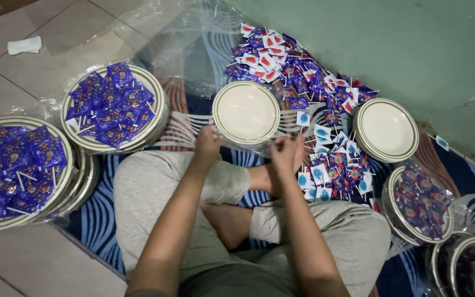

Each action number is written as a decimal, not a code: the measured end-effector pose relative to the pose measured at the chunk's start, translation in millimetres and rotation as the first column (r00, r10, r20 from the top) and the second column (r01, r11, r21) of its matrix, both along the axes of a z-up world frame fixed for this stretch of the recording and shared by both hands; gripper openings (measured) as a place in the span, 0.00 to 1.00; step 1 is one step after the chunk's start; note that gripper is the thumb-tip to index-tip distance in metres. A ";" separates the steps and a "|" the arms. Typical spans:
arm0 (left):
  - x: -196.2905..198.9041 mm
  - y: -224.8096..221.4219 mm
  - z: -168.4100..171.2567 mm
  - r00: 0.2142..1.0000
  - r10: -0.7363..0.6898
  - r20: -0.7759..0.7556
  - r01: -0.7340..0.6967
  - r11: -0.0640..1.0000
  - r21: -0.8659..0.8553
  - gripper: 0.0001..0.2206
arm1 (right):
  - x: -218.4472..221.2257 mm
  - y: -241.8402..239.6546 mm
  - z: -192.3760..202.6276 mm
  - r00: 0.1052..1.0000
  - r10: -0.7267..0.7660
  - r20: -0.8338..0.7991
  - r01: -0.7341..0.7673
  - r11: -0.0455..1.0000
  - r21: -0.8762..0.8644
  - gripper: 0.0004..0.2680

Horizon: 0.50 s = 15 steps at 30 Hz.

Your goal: Packaging small blue packets by placing them on plates and then into a plastic bag

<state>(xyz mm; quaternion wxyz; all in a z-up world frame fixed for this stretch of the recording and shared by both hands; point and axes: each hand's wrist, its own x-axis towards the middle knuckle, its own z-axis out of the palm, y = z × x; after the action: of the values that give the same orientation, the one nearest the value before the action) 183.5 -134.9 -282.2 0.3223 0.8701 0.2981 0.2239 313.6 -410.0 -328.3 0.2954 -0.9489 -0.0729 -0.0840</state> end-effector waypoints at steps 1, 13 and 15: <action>-1.2 1.2 2.1 1.000 0.000 -0.001 0.000 1.000 0.001 0.25 | -20.5 4.0 40.2 1.000 0.000 -0.001 0.000 1.000 0.001 0.09; -17.0 8.7 81.0 0.956 0.197 0.218 0.193 0.140 -0.971 0.13 | -91.1 33.0 235.4 0.727 0.434 -0.533 0.510 0.179 0.841 0.03; -5.4 19.9 67.0 0.924 0.271 0.272 0.317 -0.140 -0.938 0.10 | -92.7 24.4 267.0 0.672 0.551 -0.495 0.589 0.007 0.808 0.04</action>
<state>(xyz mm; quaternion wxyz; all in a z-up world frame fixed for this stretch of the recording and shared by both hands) 178.2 -115.0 -215.2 0.9208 0.2634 0.2769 0.0786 220.9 -385.5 -61.3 0.8688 -0.3802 0.1518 0.2785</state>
